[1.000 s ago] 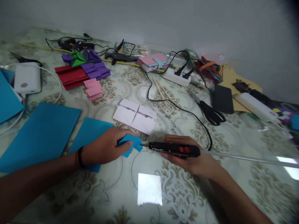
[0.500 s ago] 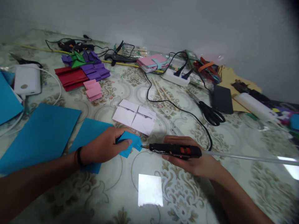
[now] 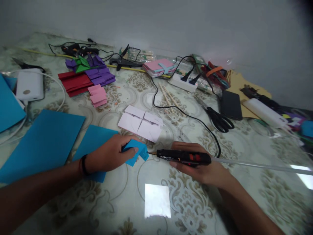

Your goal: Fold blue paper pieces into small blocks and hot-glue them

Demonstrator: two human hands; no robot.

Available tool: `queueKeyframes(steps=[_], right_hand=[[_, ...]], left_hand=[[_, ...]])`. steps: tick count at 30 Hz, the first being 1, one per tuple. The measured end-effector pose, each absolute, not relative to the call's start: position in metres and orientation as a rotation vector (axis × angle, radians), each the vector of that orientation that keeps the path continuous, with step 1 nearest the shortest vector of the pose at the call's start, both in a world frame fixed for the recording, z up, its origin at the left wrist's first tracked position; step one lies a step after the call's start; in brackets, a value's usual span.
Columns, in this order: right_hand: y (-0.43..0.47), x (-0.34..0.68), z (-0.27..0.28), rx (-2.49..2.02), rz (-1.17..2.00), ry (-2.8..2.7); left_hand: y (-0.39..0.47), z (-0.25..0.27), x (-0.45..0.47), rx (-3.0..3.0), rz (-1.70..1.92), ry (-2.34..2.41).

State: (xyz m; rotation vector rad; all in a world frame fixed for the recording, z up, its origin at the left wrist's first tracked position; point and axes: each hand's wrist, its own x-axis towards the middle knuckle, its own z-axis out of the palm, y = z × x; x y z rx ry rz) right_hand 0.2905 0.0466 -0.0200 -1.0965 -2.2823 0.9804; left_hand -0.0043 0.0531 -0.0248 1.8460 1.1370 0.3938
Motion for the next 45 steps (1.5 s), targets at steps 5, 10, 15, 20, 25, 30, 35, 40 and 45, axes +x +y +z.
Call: queueKeyframes(steps=[5,10,15,20,25,30,35,40,45], right_hand=[[0.046,0.290,-0.021,-1.106,0.961,-2.281],[0.047,0.286,-0.019,-1.111,0.972,-2.282],[0.046,0.289,-0.018,-1.154,1.050,-2.208],[0.052,0.311,-0.014,-1.335,1.000,-2.032],[0.068,0.347,-0.005,-1.679,0.413,-1.989],[0.085,0.384,-0.016,-1.759,0.092,-2.097],[0.085,0.397,-0.019,-1.792,0.123,-2.172],[0.063,0.347,0.008,-1.607,0.277,-2.118],[0.051,0.255,0.002,-1.350,1.197,-1.957]], left_hand=[[0.052,-0.028,-0.005,1.899,0.387,1.105],[0.053,-0.025,-0.004,1.879,0.393,1.083],[0.053,-0.025,-0.003,1.891,0.409,1.074],[0.054,-0.030,-0.006,1.885,0.394,1.068],[0.052,-0.033,-0.006,1.725,0.540,0.966],[0.050,-0.034,-0.004,1.532,0.611,0.905],[0.049,-0.039,-0.004,1.427,0.684,0.838],[0.050,-0.043,-0.002,1.397,0.762,0.844],[0.050,-0.041,-0.004,1.410,0.799,0.923]])
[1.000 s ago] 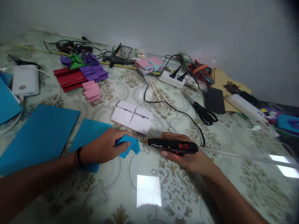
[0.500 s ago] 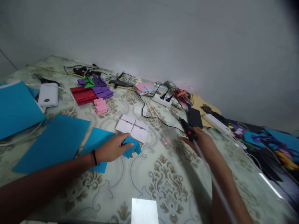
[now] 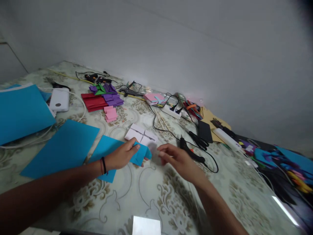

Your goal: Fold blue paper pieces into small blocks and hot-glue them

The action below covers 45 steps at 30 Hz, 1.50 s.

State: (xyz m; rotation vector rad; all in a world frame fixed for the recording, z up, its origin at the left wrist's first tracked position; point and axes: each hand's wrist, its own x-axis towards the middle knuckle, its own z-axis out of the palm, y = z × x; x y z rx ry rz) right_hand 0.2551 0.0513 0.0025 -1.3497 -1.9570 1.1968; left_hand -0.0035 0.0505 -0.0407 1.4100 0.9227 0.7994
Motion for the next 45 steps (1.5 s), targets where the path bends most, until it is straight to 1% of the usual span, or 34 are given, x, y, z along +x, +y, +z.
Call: queueKeyframes(steps=[1,3,6,15,20,33,39,45], right_hand=[[0.052,0.242,-0.003,-1.285,1.375,-1.886],[0.055,0.225,-0.015,-1.149,1.609,-1.770],[0.057,0.216,-0.027,-1.004,1.736,-1.627],[0.046,0.214,-0.045,-0.941,1.789,-1.413],[0.043,0.212,-0.044,-0.978,1.813,-1.403],[0.042,0.216,-0.044,-0.980,1.870,-1.427],[0.041,0.218,-0.044,-1.002,1.840,-1.440],[0.041,0.220,-0.043,-1.066,1.788,-1.477]], left_hand=[[0.051,-0.041,-0.004,1.423,0.795,0.944],[0.051,-0.041,-0.005,1.477,0.781,0.999],[0.052,-0.044,-0.005,1.560,0.765,1.067],[0.048,-0.036,-0.004,1.615,0.670,1.052],[0.047,-0.026,-0.004,1.667,0.561,1.026],[0.048,-0.022,-0.008,1.649,0.470,0.944],[0.049,-0.021,-0.007,1.634,0.391,0.917],[0.051,-0.024,-0.005,1.678,0.419,0.913]])
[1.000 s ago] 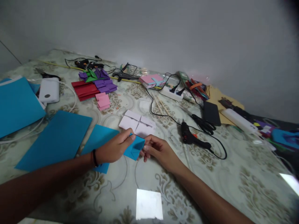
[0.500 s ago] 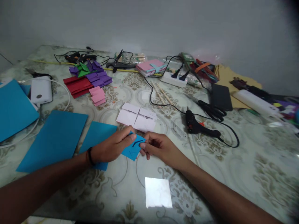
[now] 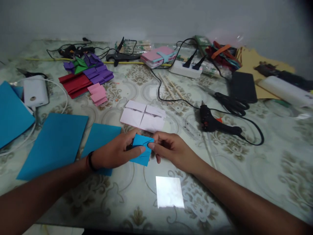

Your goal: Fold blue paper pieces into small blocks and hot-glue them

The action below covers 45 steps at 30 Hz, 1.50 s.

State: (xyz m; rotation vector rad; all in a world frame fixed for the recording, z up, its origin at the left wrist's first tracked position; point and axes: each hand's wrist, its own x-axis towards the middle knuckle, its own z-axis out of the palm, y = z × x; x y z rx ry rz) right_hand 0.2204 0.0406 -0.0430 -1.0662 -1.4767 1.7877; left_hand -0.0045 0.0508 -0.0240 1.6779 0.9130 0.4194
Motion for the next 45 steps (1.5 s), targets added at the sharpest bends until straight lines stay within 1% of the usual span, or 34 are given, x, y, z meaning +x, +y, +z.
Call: queueKeyframes(steps=[10,23,45], right_hand=[[0.0403,0.2197,-0.0419,-1.100,1.747,-1.494],[0.0388,0.2169,-0.0402,-1.109,1.592,-1.711],[0.0389,0.2187,-0.0403,-1.080,1.631,-1.681]], left_hand=[[0.0519,-0.0272,-0.0030,1.720,0.431,0.962],[0.0506,-0.0284,-0.0050,1.732,0.434,0.951],[0.0524,-0.0266,-0.0077,1.729,0.399,0.972]])
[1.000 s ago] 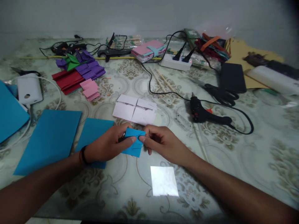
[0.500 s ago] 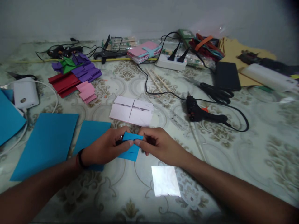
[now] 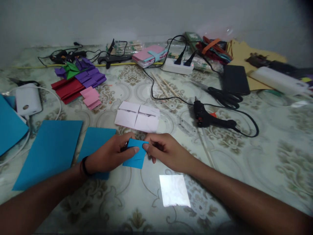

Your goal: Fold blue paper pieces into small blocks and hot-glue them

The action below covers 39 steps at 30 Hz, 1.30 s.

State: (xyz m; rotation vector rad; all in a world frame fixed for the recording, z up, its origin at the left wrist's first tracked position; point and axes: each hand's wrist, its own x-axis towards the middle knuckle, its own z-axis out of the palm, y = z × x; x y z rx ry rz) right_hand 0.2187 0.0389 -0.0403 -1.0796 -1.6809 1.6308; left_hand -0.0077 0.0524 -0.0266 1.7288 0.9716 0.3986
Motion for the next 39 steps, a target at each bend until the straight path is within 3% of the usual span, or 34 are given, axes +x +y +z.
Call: queueKeyframes(steps=[39], right_hand=[[0.0415,0.2169,-0.0394,-1.102,1.557,-1.642]], left_hand=[[0.0518,-0.0229,-0.0083,1.606,0.417,0.953]])
